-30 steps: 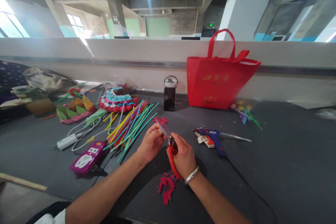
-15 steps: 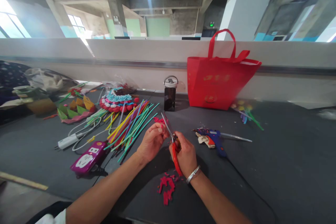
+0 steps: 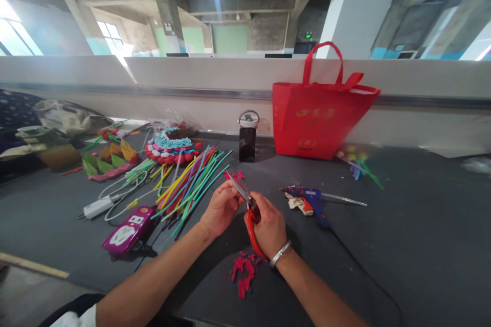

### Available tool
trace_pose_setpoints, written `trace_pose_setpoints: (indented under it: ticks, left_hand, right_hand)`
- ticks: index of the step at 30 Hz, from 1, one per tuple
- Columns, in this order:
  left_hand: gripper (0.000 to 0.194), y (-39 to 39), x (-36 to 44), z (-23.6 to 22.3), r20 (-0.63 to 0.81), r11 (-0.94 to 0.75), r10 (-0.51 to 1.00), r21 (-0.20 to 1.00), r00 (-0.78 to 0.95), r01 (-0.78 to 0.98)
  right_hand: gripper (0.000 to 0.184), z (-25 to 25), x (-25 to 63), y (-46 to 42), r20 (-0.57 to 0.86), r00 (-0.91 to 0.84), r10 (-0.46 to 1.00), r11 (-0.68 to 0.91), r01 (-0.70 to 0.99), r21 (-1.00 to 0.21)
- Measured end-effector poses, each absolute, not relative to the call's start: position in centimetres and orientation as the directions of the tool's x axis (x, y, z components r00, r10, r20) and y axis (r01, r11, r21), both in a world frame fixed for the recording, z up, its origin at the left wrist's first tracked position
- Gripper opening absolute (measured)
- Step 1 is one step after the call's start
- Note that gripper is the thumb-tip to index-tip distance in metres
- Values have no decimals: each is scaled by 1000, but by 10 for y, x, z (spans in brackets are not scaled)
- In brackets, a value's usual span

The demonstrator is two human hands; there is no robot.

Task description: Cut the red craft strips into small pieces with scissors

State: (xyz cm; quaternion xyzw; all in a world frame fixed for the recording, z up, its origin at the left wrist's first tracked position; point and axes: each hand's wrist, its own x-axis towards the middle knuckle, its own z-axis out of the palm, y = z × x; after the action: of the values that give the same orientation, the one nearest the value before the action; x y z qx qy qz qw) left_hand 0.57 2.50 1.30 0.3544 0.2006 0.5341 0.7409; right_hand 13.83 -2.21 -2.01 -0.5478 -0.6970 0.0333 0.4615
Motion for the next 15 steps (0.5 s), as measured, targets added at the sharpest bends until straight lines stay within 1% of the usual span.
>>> trace_pose_setpoints:
  ticks: [5,10,15]
  left_hand:
    - [15,25,5,13,65,176,937,758,343,-627]
    - [15,26,6,12,72,176,936,749,343,-639]
    - [13,24,6,13,76,186,930,745,358,-640]
  right_hand:
    - [40,-20,139,-22,589,19,808,379,749,-544]
    - [42,-21,139,-22,575,22,818,362,758,-543]
    - [38,-21,138,-23,590,44,806,371,739,-562]
